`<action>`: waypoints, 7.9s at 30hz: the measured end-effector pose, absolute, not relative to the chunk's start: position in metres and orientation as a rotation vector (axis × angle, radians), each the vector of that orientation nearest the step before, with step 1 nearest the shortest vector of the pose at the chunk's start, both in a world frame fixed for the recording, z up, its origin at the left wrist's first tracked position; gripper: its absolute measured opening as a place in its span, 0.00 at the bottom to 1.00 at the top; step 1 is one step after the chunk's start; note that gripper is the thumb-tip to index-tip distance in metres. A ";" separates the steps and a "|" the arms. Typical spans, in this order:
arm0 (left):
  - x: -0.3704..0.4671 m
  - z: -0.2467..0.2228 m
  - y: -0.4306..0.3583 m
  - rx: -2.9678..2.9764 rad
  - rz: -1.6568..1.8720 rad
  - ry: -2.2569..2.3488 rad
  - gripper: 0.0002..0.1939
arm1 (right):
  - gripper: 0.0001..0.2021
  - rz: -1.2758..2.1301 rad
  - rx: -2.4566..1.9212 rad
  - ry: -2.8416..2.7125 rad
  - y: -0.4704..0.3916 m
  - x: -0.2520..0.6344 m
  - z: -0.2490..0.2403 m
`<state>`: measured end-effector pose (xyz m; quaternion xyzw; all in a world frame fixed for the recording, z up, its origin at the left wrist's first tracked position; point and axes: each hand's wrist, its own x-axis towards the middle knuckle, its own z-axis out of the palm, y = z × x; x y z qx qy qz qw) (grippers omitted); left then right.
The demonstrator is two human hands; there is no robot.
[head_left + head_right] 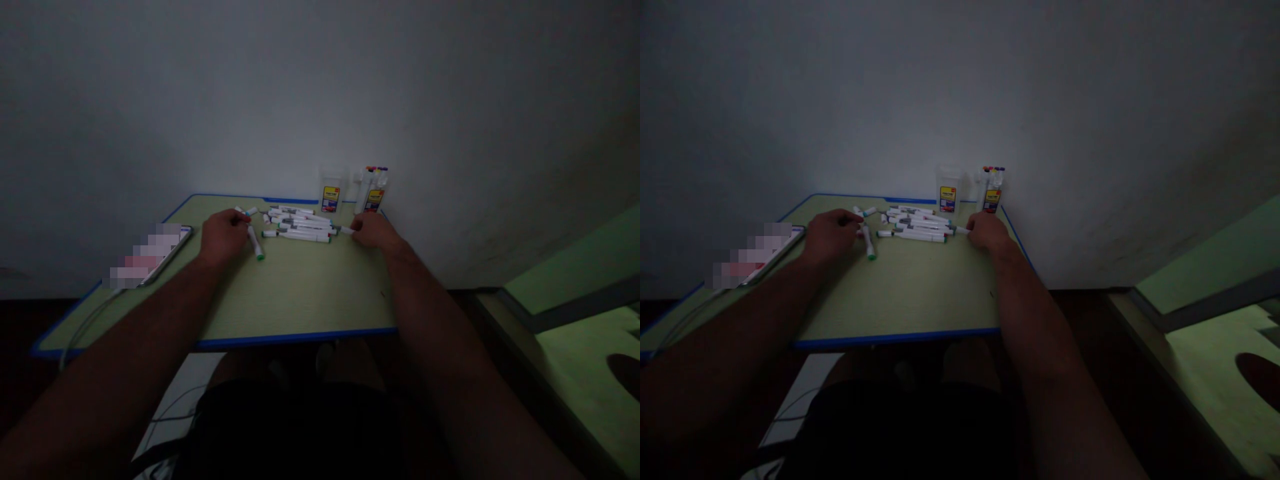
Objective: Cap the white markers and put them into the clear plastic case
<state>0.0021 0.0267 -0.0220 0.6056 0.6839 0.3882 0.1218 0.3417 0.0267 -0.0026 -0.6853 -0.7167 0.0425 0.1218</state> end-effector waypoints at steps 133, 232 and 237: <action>0.035 0.003 -0.002 0.966 1.077 1.063 0.04 | 0.10 1.261 -1.328 -1.371 0.004 0.271 -0.002; 0.031 -0.024 0.005 2.090 1.376 1.227 0.08 | 0.13 0.568 -1.239 -1.975 0.011 0.277 -0.020; 0.033 -0.023 0.002 2.122 1.340 1.215 0.08 | 0.13 0.583 -1.228 -1.988 0.011 0.276 -0.020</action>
